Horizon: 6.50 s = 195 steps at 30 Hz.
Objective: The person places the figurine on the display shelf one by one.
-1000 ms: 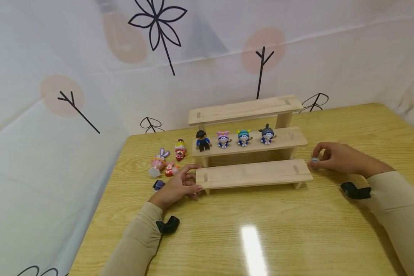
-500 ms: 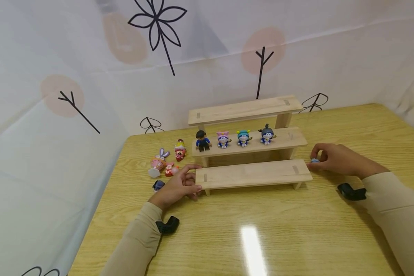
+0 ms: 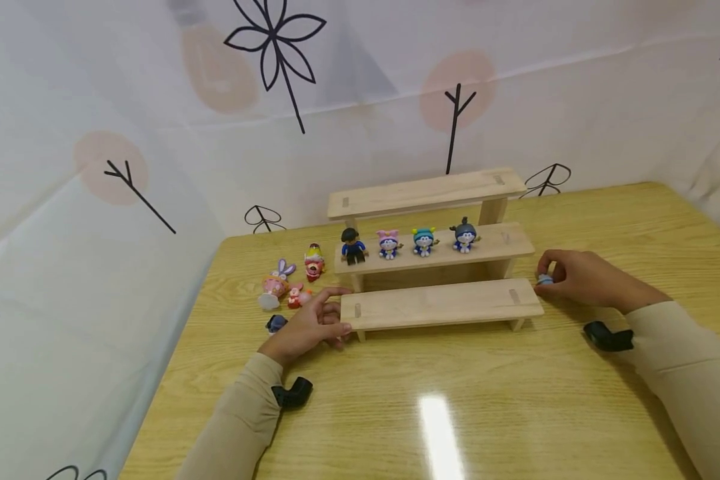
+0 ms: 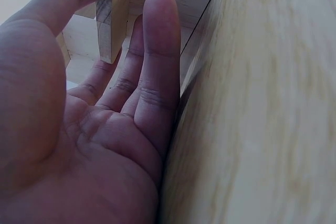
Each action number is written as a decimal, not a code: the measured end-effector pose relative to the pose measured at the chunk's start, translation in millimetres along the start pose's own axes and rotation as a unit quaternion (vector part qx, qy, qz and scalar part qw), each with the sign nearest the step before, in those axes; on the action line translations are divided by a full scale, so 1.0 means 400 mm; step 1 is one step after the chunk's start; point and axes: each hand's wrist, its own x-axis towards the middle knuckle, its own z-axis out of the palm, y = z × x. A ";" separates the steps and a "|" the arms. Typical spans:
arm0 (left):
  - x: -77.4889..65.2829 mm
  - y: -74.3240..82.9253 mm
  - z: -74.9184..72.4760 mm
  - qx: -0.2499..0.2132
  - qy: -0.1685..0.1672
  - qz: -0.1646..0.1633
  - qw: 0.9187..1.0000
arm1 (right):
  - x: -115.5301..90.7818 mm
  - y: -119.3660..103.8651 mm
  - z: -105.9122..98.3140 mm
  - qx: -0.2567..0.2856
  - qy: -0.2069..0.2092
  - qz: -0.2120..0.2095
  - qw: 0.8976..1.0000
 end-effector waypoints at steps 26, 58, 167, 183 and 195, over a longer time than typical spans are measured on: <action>0.004 -0.002 0.002 0.002 0.002 -0.001 1.000 | -0.006 -0.037 -0.012 -0.029 0.199 -0.068 0.977; 0.003 -0.003 -0.002 0.008 0.004 -0.004 1.000 | -0.028 -0.138 -0.036 0.071 0.404 -0.124 0.903; 0.010 -0.006 -0.002 0.006 0.008 -0.004 1.000 | -0.029 -0.050 0.036 0.310 -0.126 0.049 0.941; 0.023 -0.001 0.005 0.024 0.002 0.000 1.000 | -0.036 -0.004 0.046 0.382 -0.168 -0.006 0.909; -0.010 0.104 -0.016 0.242 0.222 0.049 0.943 | -0.031 -0.015 0.053 0.359 -0.163 -0.011 0.919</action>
